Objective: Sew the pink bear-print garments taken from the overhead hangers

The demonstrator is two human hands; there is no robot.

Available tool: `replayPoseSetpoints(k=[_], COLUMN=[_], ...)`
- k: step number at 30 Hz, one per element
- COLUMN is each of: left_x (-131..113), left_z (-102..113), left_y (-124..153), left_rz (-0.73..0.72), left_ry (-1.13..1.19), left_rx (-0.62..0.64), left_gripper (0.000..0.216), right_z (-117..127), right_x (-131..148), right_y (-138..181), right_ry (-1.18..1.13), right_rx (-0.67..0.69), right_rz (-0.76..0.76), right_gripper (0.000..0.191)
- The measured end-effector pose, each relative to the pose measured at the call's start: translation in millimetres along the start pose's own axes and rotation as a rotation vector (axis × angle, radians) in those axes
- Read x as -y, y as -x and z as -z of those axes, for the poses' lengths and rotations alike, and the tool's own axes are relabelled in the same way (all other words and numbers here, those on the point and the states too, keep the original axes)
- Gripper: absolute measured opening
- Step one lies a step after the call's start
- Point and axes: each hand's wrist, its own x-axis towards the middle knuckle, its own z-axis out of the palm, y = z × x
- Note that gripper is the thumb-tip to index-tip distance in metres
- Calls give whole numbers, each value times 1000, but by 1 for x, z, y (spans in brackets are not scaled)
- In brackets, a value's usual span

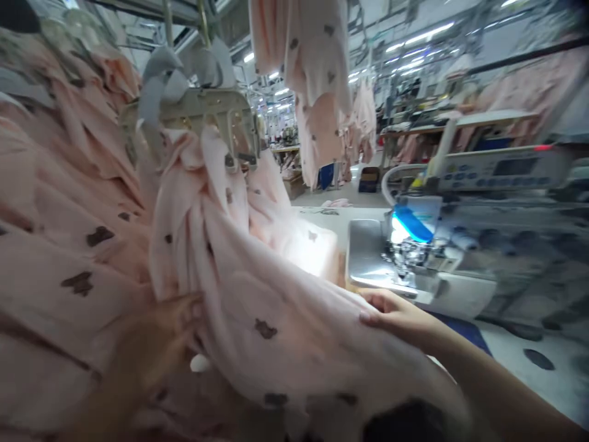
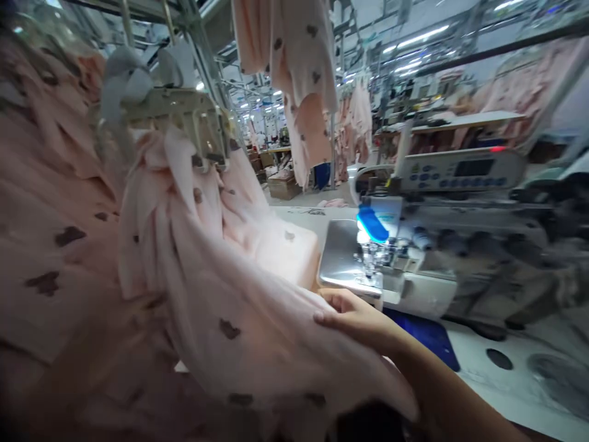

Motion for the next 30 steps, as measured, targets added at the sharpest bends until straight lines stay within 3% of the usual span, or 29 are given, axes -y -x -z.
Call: replayPoseSetpoints(k=[3,4,5,7,10,15,18,20,24,27,30], left_x=[-80,-106,-130,-166,-193,-201,-195,-191,-186,-179,-175], left_z=[-68,-89,-108,-135,-157,-173,-180,-182,-168,-147,-132], left_y=[-18,-24,-31,-47,-69,-107,-124,-128,-122,-103,-79], left_rz=[-752,-871,-900,-869,-728,-555,-493,-472,-519,-753,-819], left_ry=[4,-41,-54,-44,13,85,113,123,124,128,104], left_rx=[-55,-77,-87,-29,28,55,72,82,64,100,83], left_gripper=[38,46,48,32,30,14,10,10,13,27,18], right_z=[10,12,14,19,31,54,46,34,12,3,-7], right_x=[-6,-6,-5,-3,-4,-23,-30,-31,-32,-34,-39], right_y=[5,10,16,29,44,39,29,20,4,4,19], right_ry=[175,234,292,396,511,587,785,1006,1181,955,391], right_rx=[-117,-150,-184,-279,-566,-1115,-1296,-1303,-1191,-1151,-984], right_rz=[113,137,150,146,82,117,367,532,546,644,527], right_gripper=[40,39,38,35,31,22,16,16,10,15,13])
